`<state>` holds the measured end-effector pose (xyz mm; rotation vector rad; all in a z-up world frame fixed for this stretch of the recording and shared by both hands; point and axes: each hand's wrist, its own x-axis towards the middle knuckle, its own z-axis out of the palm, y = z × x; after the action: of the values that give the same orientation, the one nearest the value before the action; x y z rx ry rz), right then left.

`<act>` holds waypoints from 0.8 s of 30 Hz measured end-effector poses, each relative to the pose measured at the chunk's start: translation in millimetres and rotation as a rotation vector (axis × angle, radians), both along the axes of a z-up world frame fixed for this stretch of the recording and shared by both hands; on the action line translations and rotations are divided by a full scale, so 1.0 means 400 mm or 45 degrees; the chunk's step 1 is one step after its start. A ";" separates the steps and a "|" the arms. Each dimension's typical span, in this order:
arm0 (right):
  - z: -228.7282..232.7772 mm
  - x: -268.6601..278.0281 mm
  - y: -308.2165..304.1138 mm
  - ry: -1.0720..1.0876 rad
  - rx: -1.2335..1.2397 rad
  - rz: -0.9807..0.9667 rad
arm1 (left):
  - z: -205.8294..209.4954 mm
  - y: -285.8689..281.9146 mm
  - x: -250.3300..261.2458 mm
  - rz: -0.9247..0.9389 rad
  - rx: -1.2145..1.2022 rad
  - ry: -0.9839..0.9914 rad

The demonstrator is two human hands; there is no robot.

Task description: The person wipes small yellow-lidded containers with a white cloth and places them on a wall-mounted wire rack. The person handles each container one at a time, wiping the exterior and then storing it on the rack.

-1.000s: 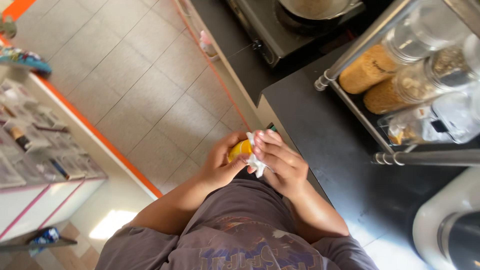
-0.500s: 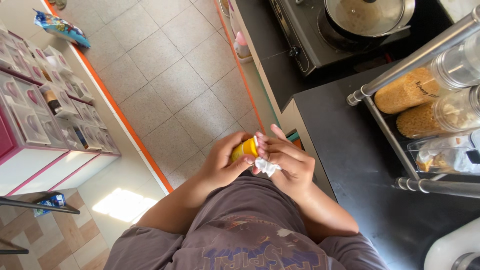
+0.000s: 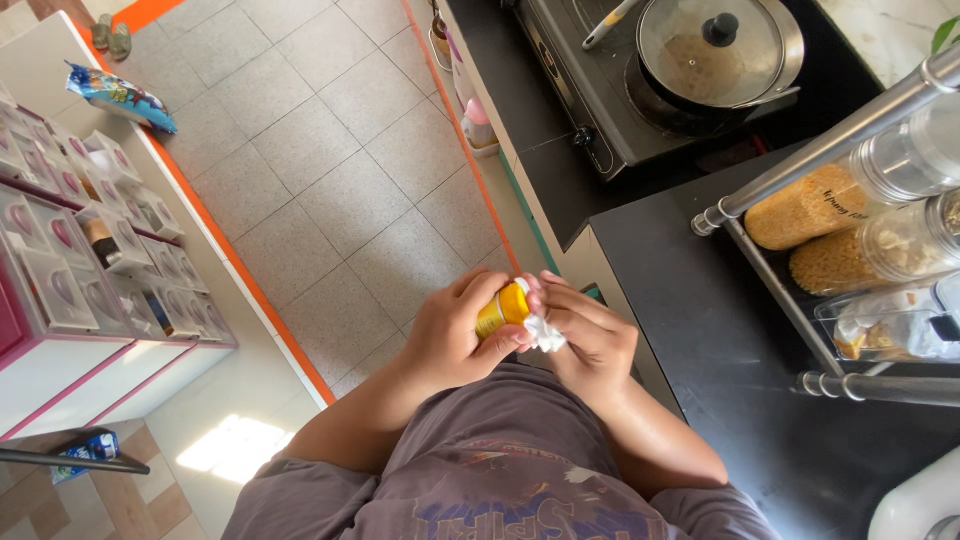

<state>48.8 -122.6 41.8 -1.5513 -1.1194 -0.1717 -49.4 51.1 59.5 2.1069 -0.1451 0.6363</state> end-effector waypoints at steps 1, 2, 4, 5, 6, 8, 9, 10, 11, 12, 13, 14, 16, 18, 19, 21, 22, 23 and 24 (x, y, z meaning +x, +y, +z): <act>-0.010 0.004 0.004 -0.006 0.045 -0.003 | 0.000 0.003 0.007 0.000 0.002 -0.014; -0.019 0.003 0.007 -0.008 0.089 -0.010 | -0.001 0.004 0.011 -0.005 0.004 -0.023; -0.033 0.001 0.009 0.071 0.119 -0.071 | -0.006 0.004 0.024 -0.015 0.036 -0.033; -0.036 0.001 0.008 0.152 0.106 -0.123 | -0.010 0.001 0.032 -0.023 0.054 -0.039; -0.037 0.004 0.009 0.231 0.099 -0.180 | -0.014 -0.003 0.041 -0.064 0.049 -0.019; -0.036 0.009 0.007 0.418 0.127 -0.037 | -0.026 -0.015 0.052 -0.150 0.039 0.020; -0.036 0.008 0.007 0.510 0.142 0.033 | -0.036 -0.013 0.058 -0.217 -0.046 -0.006; -0.036 0.005 0.008 0.475 0.150 0.044 | -0.048 -0.010 0.065 -0.286 -0.134 -0.029; -0.037 0.001 0.009 0.439 0.157 0.055 | -0.062 -0.006 0.073 -0.356 -0.224 -0.051; -0.039 -0.002 0.010 0.404 0.164 0.060 | -0.078 -0.002 0.083 -0.383 -0.263 -0.071; -0.041 0.000 0.011 0.269 0.144 0.017 | -0.095 0.003 0.095 -0.409 -0.303 -0.090; -0.041 0.006 0.014 0.132 0.119 -0.028 | -0.110 0.006 0.110 -0.438 -0.343 -0.111; -0.041 0.013 0.016 -0.120 0.001 -0.122 | -0.137 -0.005 0.155 -0.504 -0.935 0.127; -0.039 0.015 0.015 -0.335 -0.186 -0.223 | -0.151 -0.010 0.179 -0.538 -1.119 0.256; -0.035 0.012 0.010 -0.202 -0.165 -0.212 | -0.151 -0.010 0.185 -0.546 -1.014 0.243; -0.027 0.012 -0.003 0.053 -0.103 -0.192 | -0.142 -0.004 0.198 -0.653 -0.751 0.202; -0.019 0.014 -0.014 0.238 -0.078 -0.132 | -0.132 -0.001 0.201 -0.751 -0.599 0.172; -0.010 0.017 -0.029 0.422 -0.047 -0.069 | -0.121 0.001 0.209 -0.847 -0.446 0.137; -0.007 0.011 -0.038 0.609 -0.008 -0.009 | -0.113 0.001 0.220 -0.894 -0.406 0.144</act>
<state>53.2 -138.0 39.0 -1.4976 -0.7353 0.1918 38.8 51.6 14.1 1.6250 -0.6413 0.1045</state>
